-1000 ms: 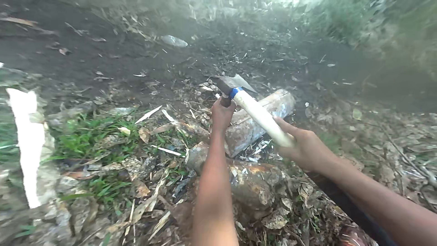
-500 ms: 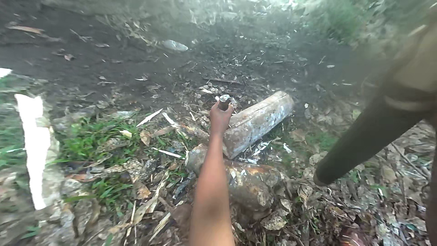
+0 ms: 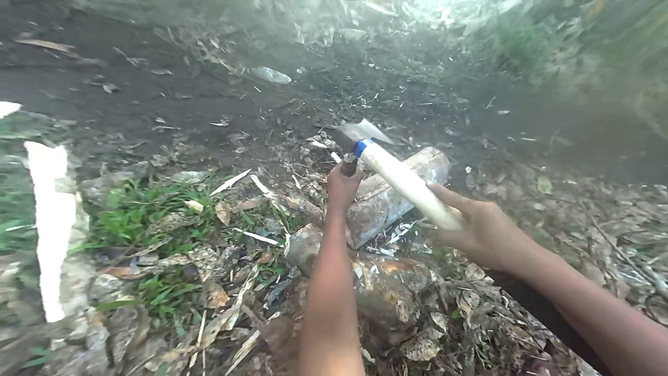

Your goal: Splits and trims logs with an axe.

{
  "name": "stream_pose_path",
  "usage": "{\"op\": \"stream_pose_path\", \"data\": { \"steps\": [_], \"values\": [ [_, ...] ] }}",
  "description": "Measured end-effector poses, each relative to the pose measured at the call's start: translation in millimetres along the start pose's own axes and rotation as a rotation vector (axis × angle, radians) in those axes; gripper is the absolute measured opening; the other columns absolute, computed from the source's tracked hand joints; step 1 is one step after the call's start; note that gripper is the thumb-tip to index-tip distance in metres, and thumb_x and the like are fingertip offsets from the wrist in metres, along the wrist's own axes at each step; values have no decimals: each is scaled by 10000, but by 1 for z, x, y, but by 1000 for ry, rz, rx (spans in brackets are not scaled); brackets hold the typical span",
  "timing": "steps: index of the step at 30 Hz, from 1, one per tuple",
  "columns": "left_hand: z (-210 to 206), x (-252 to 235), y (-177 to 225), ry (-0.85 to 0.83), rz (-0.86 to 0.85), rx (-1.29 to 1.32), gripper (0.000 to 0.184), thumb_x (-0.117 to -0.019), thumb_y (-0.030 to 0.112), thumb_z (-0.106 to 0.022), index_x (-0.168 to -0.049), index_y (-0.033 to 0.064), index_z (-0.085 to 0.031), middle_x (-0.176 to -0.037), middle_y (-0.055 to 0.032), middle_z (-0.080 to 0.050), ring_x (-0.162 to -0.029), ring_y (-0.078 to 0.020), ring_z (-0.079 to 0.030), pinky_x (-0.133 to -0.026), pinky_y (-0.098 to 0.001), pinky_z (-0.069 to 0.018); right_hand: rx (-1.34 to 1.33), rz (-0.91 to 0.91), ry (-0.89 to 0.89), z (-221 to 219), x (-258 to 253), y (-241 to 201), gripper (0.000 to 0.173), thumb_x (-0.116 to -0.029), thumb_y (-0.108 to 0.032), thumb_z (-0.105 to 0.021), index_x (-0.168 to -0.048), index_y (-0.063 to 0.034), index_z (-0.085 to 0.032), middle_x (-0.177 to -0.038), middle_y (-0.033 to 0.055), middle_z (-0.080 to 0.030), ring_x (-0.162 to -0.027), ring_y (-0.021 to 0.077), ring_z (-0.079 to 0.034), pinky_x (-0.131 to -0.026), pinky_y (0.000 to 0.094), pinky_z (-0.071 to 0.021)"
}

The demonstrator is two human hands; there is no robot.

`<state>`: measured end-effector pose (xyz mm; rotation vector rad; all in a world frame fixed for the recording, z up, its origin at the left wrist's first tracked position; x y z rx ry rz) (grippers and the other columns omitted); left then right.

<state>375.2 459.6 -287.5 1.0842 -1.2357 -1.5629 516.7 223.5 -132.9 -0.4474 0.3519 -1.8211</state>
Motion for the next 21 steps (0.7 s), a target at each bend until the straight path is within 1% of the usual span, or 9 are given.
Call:
{"op": "stream_pose_path", "data": {
  "steps": [4, 8, 9, 10, 12, 14, 16, 18, 21],
  "values": [
    [0, 1, 0, 3, -26, 8, 211, -923, 159, -717, -1081, 21, -693, -887, -101, -687, -763, -169, -657, -735, -397, -565, -110, 91, 253, 39, 25, -24, 804, -827, -337, -721, -1576, -370, -430, -813, 4, -696, -549, 107, -616, -493, 385, -558],
    [-1, 3, 2, 5, 4, -4, 218, -936, 166, -707, -1099, 21, -694, -894, -106, -690, -755, -172, -657, -732, -392, -568, -260, 166, 558, 97, 38, -37, 791, -880, -372, -766, -1581, -276, -411, -1014, 22, -708, -647, 139, -680, -514, 368, -607],
    [-1, 3, 2, 6, 7, -6, 211, -935, 165, -705, -1088, 21, -692, -882, -108, -684, -745, -175, -652, -722, -397, -563, -374, 200, 616, 111, 32, -35, 692, -905, -337, -770, -1523, -211, -483, -1029, 30, -715, -677, 151, -702, -541, 353, -635],
    [-1, 2, 1, 7, 9, -10, 208, -936, 168, -706, -1080, 20, -690, -871, -109, -680, -735, -181, -651, -713, -405, -563, -499, 263, 642, 124, 20, -23, 444, -940, -314, -745, -1322, -142, -597, -941, 40, -712, -667, 167, -701, -557, 362, -634],
    [-3, 1, -2, 14, 8, -22, 203, -932, 179, -706, -1065, 28, -690, -846, -102, -673, -717, -186, -646, -697, -416, -560, -619, 464, 535, 150, -10, 17, 306, -1042, -297, -600, -1207, -40, -605, -904, 80, -667, -710, 207, -679, -634, 416, -626],
    [-3, 0, -3, 22, 5, -22, 198, -926, 178, -708, -1052, 26, -689, -830, -97, -667, -701, -182, -641, -682, -410, -558, -565, 493, 604, 143, -16, 10, 343, -1043, -292, -603, -1245, -17, -569, -925, 92, -668, -718, 214, -688, -623, 431, -632],
    [-1, 0, -1, 18, 11, -30, 188, -923, 177, -700, -1035, 27, -683, -809, -87, -653, -675, -175, -629, -654, -395, -552, -335, 304, 693, 98, 7, -33, 615, -964, -323, -678, -1462, -54, -439, -935, 52, -667, -672, 150, -672, -559, 383, -616],
    [1, 2, 3, 1, 31, -49, 205, -928, 191, -703, -1049, 26, -689, -829, -101, -663, -702, -195, -641, -686, -426, -557, -129, 142, 457, 43, 16, -39, 885, -889, -278, -706, -1639, -154, -253, -841, 68, -665, -587, 173, -639, -506, 430, -580],
    [3, 5, 1, -16, 49, -37, 255, -935, 203, -719, -1106, 15, -688, -906, -124, -698, -778, -213, -673, -746, -453, -573, -11, -65, -103, -13, -6, -3, 905, -902, -252, -741, -1651, -333, -240, -964, 171, -698, -764, 305, -676, -710, 562, -567]
  ]
}}
Point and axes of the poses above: each hand's wrist, its own x-axis away from the middle knuckle, its own z-axis out of the back of the hand, y = z × x, the point moved 1 cm from there along -x, towards the middle knuckle
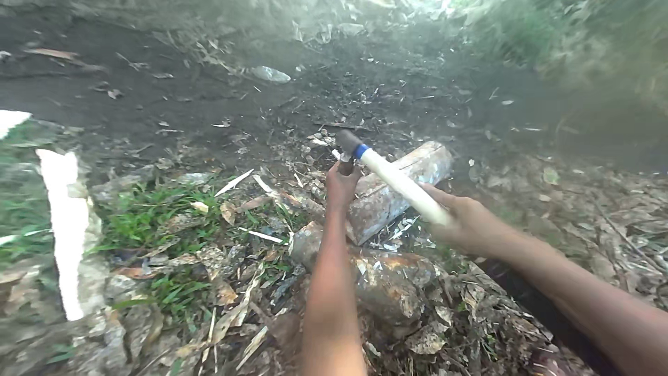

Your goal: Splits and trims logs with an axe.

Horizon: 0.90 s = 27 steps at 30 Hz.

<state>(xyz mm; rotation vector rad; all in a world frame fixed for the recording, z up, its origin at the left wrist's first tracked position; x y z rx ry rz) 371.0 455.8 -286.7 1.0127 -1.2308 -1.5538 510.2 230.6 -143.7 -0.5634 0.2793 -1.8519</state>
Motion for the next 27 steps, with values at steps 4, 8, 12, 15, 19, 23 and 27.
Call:
{"op": "stream_pose_path", "data": {
  "steps": [4, 8, 12, 15, 19, 23, 27],
  "values": [
    [0, 5, -6, -2, -14, 39, 260, -938, 166, -708, -1139, 3, -686, -978, -126, -720, -853, -187, -696, -811, -421, -588, 30, -106, -63, -10, -5, 14, 870, -914, -267, -760, -1639, -342, -285, -959, 202, -703, -783, 357, -684, -722, 601, -561],
    [-2, 2, -3, 29, -50, 65, 196, -931, 140, -685, -1084, 17, -690, -870, -86, -692, -720, -142, -653, -682, -363, -569, -81, -146, -82, -29, 1, 41, 842, -883, -256, -735, -1618, -362, -338, -1066, 169, -707, -846, 306, -687, -772, 571, -560],
    [-2, 0, -5, 30, -31, 55, 227, -936, 165, -715, -1096, 7, -684, -878, -103, -685, -727, -153, -652, -703, -370, -571, -142, -238, -96, -63, 11, 69, 846, -886, -287, -754, -1623, -288, -340, -1117, 183, -704, -890, 329, -696, -815, 586, -557],
    [-1, 0, -5, 26, -49, 73, 186, -928, 149, -713, -1047, 10, -675, -818, -72, -652, -683, -127, -618, -662, -338, -550, -49, -327, -112, -86, 16, 91, 865, -895, -279, -743, -1637, -302, -299, -1112, 225, -709, -955, 418, -698, -843, 652, -536],
    [-1, -1, -4, 23, -60, 104, 134, -915, 124, -711, -989, 29, -655, -755, -32, -607, -625, -106, -576, -612, -302, -520, -59, -407, -141, -111, 25, 122, 959, -887, -237, -747, -1664, -301, -189, -1149, 261, -690, -997, 461, -685, -865, 678, -522],
    [-1, -3, -5, 31, -58, 108, 123, -922, 124, -705, -980, 29, -654, -749, -33, -611, -620, -105, -584, -607, -298, -526, -383, -477, -116, -143, 41, 154, 795, -843, -195, -771, -1555, -126, -426, -1198, 228, -671, -1004, 366, -687, -886, 599, -550],
    [3, -7, -5, 17, -26, 90, 185, -920, 153, -719, -1032, 14, -670, -799, -69, -641, -656, -144, -614, -636, -345, -551, -459, -572, -219, -163, 56, 166, 695, -810, -238, -837, -1412, -48, -546, -1102, 223, -688, -938, 348, -694, -854, 576, -563]
  ]
}}
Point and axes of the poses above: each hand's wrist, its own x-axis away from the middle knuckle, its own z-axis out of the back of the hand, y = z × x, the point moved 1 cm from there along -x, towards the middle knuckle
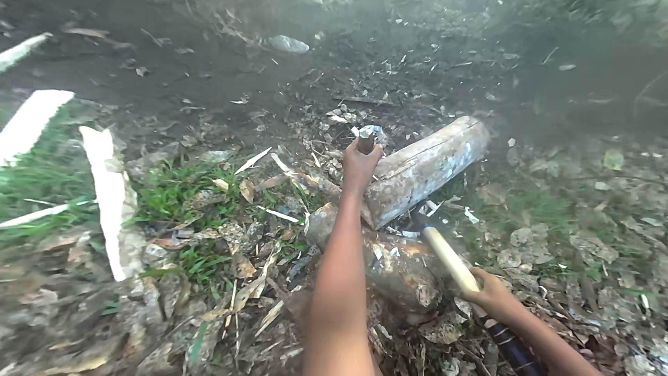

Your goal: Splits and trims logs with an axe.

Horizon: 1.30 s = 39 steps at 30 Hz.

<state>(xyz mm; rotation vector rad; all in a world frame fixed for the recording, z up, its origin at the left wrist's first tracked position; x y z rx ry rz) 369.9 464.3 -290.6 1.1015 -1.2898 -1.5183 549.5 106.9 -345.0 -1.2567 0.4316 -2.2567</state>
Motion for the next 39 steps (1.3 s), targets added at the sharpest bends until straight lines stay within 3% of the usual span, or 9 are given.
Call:
{"op": "stream_pose_path", "data": {
  "steps": [8, 12, 15, 17, 23, 26, 29, 33, 39],
  "values": [
    [11, -4, 0, -181, 33, 38, 161, -922, 134, -723, -1013, 14, -666, -778, -56, -645, -617, -119, -613, -600, -308, -559, -595, -222, -352, -5, -5, 18, 322, -943, -385, -549, -1090, -100, -580, -739, 44, -649, -596, 141, -644, -538, 320, -573],
    [15, -6, -10, -276, 51, 54, 138, -918, 105, -723, -1011, 12, -680, -782, -47, -657, -622, -92, -613, -610, -291, -560, -916, -282, -561, -17, -16, 27, 485, -789, -509, -774, -1074, -154, -610, -791, 49, -665, -623, 163, -670, -533, 328, -589],
    [14, -7, -23, -305, 8, 79, 143, -889, 108, -748, -987, 22, -690, -797, -45, -662, -671, -93, -621, -660, -311, -560, -583, -266, -373, -13, -17, -1, 387, -967, -382, -531, -1195, -70, -548, -852, 98, -710, -667, 203, -695, -578, 375, -607],
    [15, -5, -23, -321, -6, 95, 149, -889, 96, -760, -1002, 21, -701, -815, -43, -671, -700, -87, -626, -688, -306, -557, -375, -290, -228, -12, -16, -25, 349, -1021, -255, -543, -1267, -8, -540, -854, 128, -709, -685, 243, -711, -627, 431, -627],
    [25, 2, -33, -474, -28, 130, 371, -874, 95, -778, -1228, 66, -672, -990, -88, -715, -820, -156, -693, -740, -380, -609, -423, -428, -250, -16, -10, -43, 273, -998, -263, -504, -1190, -68, -504, -777, 60, -676, -645, 184, -685, -600, 367, -610],
    [38, 0, -56, -516, -142, 114, 411, -863, 113, -802, -1231, 32, -637, -1017, -88, -702, -871, -159, -692, -779, -382, -613, -291, -447, -181, -25, -6, -63, 301, -942, -218, -630, -1159, -42, -520, -742, 47, -658, -597, 172, -670, -565, 364, -606],
    [91, -10, -90, -437, -207, 145, 490, -1007, 349, -603, -1342, -5, -556, -1083, -82, -694, -939, -147, -682, -815, -341, -594, -205, -456, -158, -30, -10, -76, 366, -865, -203, -734, -1119, -12, -553, -729, 64, -662, -582, 188, -663, -566, 375, -602],
    [145, -31, -119, -261, -226, 38, 594, -1035, 527, -489, -1299, 2, -576, -1098, -51, -722, -1013, -136, -680, -886, -353, -568, -215, -491, -176, -37, -16, -82, 357, -814, -198, -737, -1073, -30, -556, -705, 72, -661, -562, 209, -663, -546, 393, -598],
    [81, -9, -78, -446, -352, -156, 673, -853, 587, -699, -1330, 114, -660, -1285, -48, -684, -1202, -211, -629, -1036, -509, -494, -220, -549, -175, -38, -19, -94, 395, -785, -227, -753, -1064, -34, -552, -704, 87, -664, -573, 227, -677, -562, 416, -610]
  ]
}}
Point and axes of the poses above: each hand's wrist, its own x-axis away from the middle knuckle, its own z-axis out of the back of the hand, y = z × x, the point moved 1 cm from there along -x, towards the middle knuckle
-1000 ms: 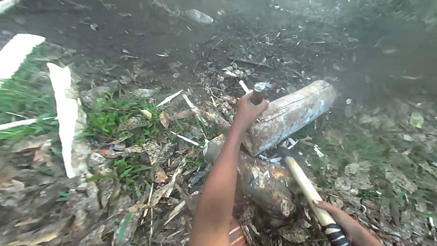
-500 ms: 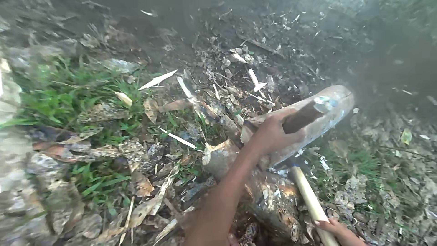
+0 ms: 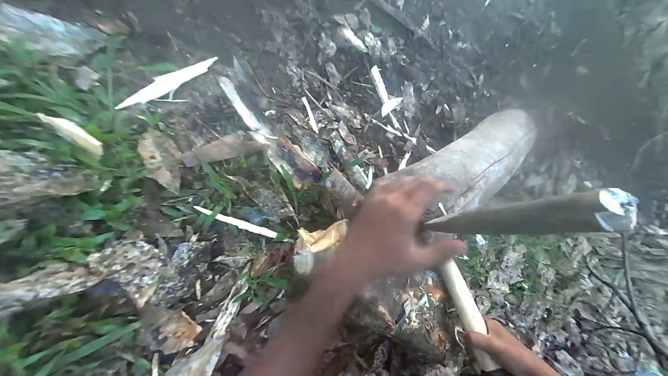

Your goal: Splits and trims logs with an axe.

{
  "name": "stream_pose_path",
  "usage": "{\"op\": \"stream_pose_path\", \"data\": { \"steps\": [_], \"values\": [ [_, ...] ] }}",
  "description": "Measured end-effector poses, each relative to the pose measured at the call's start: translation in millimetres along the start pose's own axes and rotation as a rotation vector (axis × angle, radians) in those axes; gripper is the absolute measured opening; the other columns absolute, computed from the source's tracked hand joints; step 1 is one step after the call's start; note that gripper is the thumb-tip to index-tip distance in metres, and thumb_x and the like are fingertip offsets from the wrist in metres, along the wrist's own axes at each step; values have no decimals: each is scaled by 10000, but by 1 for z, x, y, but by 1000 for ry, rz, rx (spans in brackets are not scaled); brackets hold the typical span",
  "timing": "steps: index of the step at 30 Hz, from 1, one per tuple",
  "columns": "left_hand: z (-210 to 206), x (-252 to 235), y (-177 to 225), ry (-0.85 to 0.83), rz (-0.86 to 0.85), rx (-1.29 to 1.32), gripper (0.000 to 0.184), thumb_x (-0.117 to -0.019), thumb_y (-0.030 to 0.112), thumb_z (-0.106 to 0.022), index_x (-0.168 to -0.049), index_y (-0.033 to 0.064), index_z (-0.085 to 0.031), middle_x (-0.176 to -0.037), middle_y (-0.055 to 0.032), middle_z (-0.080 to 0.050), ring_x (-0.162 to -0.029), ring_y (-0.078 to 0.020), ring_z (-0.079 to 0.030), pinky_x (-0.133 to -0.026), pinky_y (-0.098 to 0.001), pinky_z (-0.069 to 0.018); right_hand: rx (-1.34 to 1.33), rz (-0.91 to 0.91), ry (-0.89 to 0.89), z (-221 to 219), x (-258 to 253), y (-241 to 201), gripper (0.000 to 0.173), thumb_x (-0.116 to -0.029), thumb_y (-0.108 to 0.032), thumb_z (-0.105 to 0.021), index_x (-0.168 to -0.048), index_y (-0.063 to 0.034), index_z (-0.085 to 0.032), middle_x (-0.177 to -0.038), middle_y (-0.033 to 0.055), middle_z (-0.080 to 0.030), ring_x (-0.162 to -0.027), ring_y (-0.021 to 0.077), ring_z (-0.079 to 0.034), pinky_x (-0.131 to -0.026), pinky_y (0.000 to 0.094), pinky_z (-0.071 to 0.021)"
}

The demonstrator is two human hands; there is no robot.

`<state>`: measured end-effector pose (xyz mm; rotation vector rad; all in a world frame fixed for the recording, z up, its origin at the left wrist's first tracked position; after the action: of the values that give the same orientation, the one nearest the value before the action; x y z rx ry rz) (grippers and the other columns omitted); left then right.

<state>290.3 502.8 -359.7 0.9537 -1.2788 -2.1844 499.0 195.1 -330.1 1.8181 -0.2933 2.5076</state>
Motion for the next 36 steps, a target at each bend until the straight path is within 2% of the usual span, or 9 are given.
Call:
{"op": "stream_pose_path", "data": {
  "steps": [2, 6, 11, 16, 21, 28, 32, 34, 36],
  "values": [
    [-28, -9, 26, -31, 4, 102, 626, -870, 466, -772, -1352, 93, -631, -1275, -53, -685, -1210, -196, -628, -1070, -468, -483, -15, -3, -1, -2, 2, -2, 364, -801, -203, -744, -1056, -28, -552, -690, 100, -664, -568, 236, -680, -559, 418, -613],
    [-73, -9, 29, 194, 110, 282, 332, -870, 109, -769, -1151, -24, -653, -955, -136, -726, -873, -245, -720, -809, -431, -601, -45, 13, 9, -6, 1, 1, 314, -840, -188, -710, -1061, -20, -563, -716, 104, -666, -583, 231, -678, -577, 412, -611],
    [-75, -9, 25, 206, 135, 235, 293, -897, 120, -727, -1149, 7, -631, -895, -88, -712, -789, -156, -709, -729, -364, -613, -144, 73, 15, -10, -5, 9, 311, -829, -170, -726, -1050, -14, -574, -712, 129, -671, -563, 252, -675, -557, 422, -611],
    [-69, -9, 34, 194, 284, 190, 340, -914, 163, -747, -1208, 28, -641, -931, -95, -711, -805, -160, -701, -752, -401, -611, -160, 170, -2, -8, -8, 15, 316, -871, -160, -716, -1099, 0, -567, -748, 134, -675, -592, 249, -683, -571, 410, -613],
    [-55, -31, 76, 279, 222, 210, 420, -919, 171, -752, -1287, 98, -565, -876, -51, -687, -666, -154, -645, -587, -340, -572, -275, 239, -5, -9, -9, 23, 274, -893, -123, -720, -1080, 20, -580, -759, 150, -674, -599, 257, -682, -577, 409, -613],
    [-64, -50, 86, 535, 207, 201, 178, -942, 127, -739, -1093, 53, -682, -834, -5, -696, -668, -47, -642, -647, -250, -567, -315, 346, 101, 9, 20, 56, 295, -866, -110, -724, -1093, 36, -605, -765, 157, -684, -601, 275, -685, -579, 450, -615],
    [-66, -50, 84, 548, 249, 223, 184, -943, 131, -733, -1098, 49, -679, -821, -4, -683, -655, -53, -621, -625, -260, -552, -342, 619, 286, 48, 86, 42, 411, -791, -148, -703, -1144, 16, -573, -737, 109, -678, -562, 244, -676, -527, 433, -608],
    [-67, -50, 83, 554, 262, 217, 197, -937, 137, -741, -1101, 46, -680, -810, -12, -681, -637, -66, -615, -602, -274, -546, -352, 873, 459, 67, 127, 20, 513, -737, -252, -737, -1163, -19, -572, -723, 44, -684, -544, 207, -682, -501, 408, -613],
    [-68, -49, 82, 564, 250, 181, 221, -930, 147, -744, -1116, 43, -682, -826, -25, -689, -656, -78, -635, -623, -292, -567, -401, 1211, 558, 92, 157, -6, 604, -783, -326, -787, -1241, -38, -520, -766, 1, -689, -561, 180, -689, -503, 383, -627]
  ]
}}
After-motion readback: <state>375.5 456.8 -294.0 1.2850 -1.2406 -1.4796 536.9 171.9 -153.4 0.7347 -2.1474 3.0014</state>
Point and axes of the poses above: each hand's wrist, its own x-axis away from the middle knuckle, its own z-axis out of the back of the hand, y = z × x, the point moved 1 cm from there along -x, towards the middle knuckle
